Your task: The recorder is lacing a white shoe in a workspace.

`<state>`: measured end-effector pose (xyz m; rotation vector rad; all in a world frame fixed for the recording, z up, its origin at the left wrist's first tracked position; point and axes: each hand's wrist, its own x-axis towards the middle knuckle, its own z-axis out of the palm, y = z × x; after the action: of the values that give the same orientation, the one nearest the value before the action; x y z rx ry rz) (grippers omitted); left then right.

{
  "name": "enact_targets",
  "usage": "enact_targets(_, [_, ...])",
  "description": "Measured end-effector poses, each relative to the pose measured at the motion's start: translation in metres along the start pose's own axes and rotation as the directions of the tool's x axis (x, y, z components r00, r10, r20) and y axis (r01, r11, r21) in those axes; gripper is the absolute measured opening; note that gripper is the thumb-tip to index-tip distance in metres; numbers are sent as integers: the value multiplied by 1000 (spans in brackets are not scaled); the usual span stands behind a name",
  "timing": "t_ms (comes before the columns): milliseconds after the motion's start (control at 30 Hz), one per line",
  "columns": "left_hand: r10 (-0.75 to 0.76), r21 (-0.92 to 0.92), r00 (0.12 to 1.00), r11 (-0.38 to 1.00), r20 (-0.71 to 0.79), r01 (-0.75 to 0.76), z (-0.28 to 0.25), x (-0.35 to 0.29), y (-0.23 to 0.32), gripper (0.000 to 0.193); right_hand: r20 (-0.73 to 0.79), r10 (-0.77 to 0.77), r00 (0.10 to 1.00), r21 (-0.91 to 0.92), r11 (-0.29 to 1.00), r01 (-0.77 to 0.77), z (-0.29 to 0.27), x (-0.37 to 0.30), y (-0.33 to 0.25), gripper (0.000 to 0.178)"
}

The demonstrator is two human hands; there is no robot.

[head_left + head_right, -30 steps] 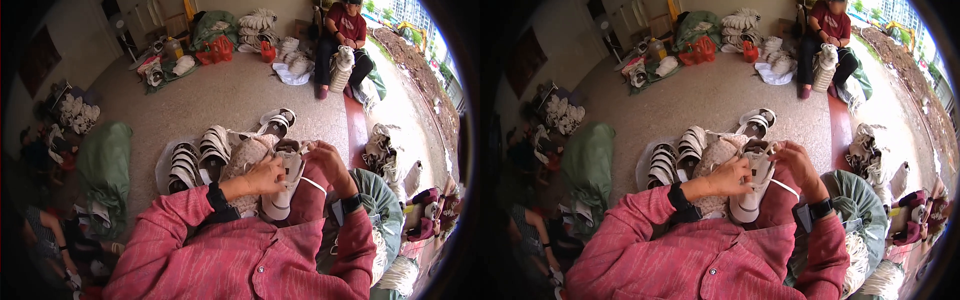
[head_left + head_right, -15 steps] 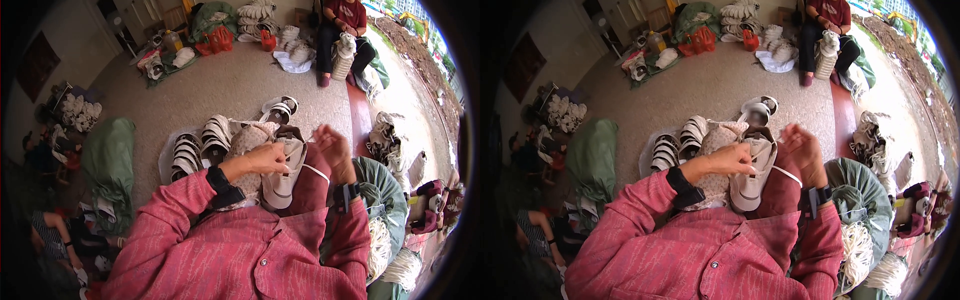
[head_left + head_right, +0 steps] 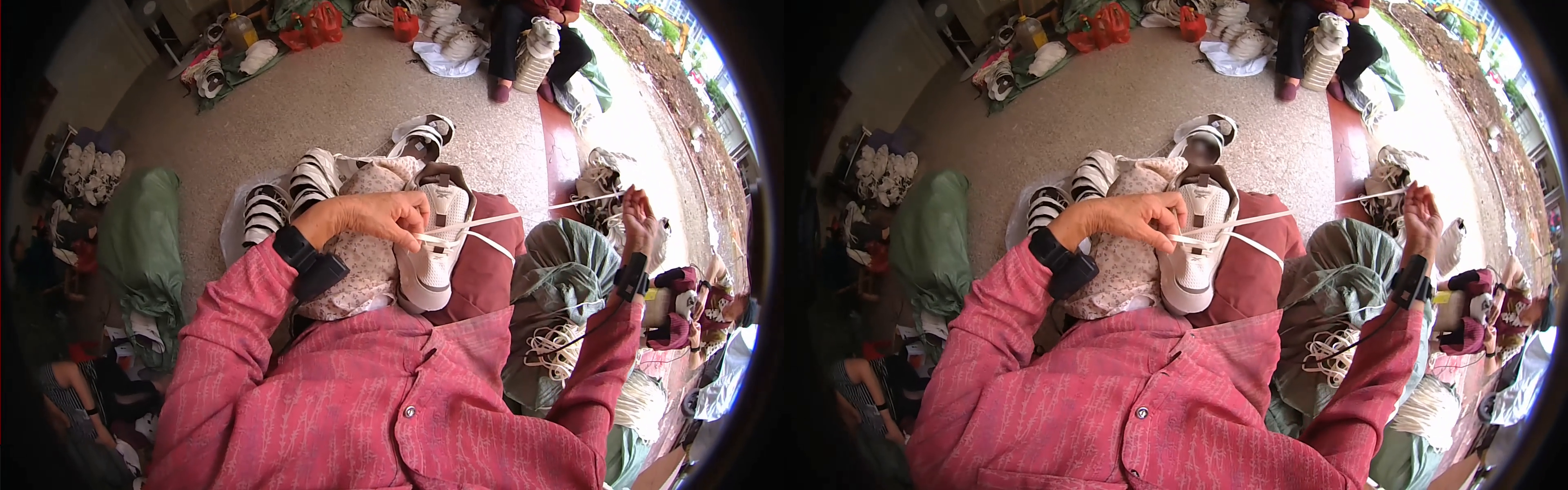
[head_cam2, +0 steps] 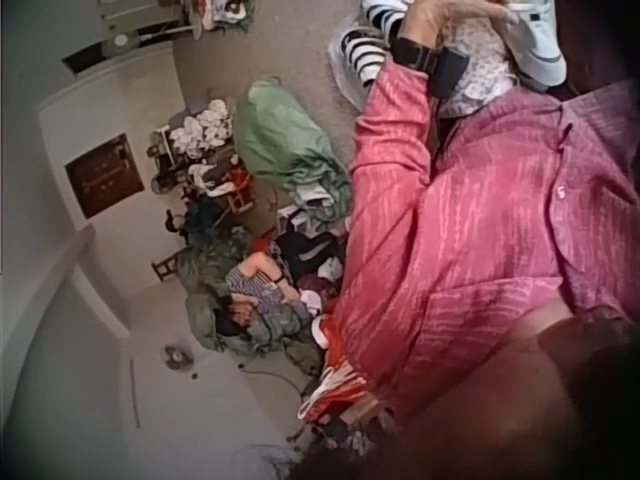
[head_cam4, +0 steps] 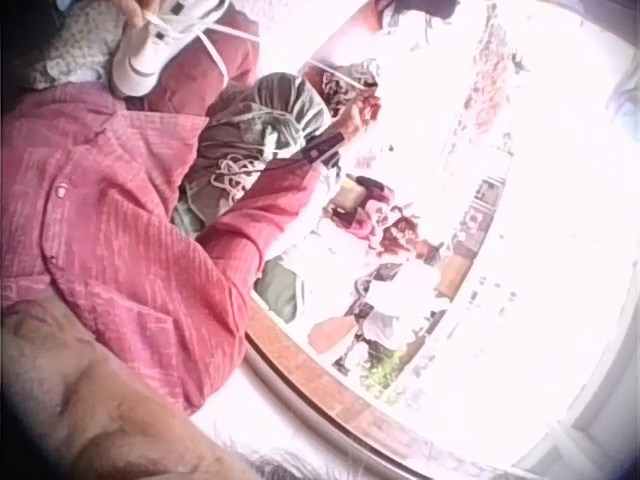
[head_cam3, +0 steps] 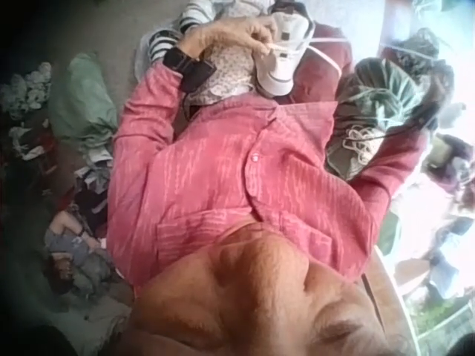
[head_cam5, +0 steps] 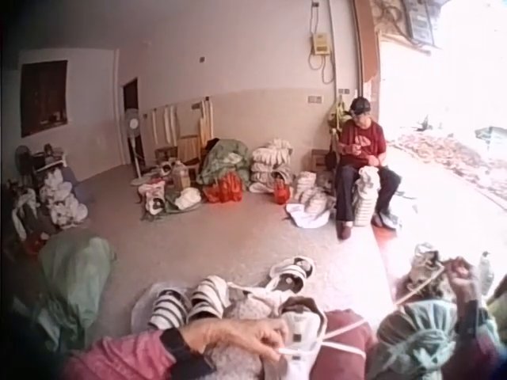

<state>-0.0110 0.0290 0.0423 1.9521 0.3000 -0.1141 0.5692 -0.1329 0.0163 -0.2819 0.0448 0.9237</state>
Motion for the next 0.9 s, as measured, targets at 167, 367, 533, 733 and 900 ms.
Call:
enact_targets(167, [47, 54, 998, 998, -29, -45, 6, 6, -5, 23, -4, -78, 997, 29, 997, 78, -16, 13, -62, 10])
enact_targets(367, [152, 151, 978, 980, -144, -130, 13, 17, -2, 37, 22, -179, 984, -13, 984, 179, -16, 4, -129, 17])
enact_targets(533, [166, 152, 943, 980, -287, -127, 18, 12, -20, 32, 231, 184, 955, -880, 459, 125, 30, -79, 43, 41])
enact_targets(733, [140, 36, 962, 990, -235, -135, 11, 16, -23, 28, 217, 191, 957, -976, 65, 208, 35, -123, 189, 34])
enact_targets(900, [56, -43, 968, 997, -244, -69, 9, 12, -20, 23, 243, 467, 850, -970, 123, 210, 38, -142, 311, 36])
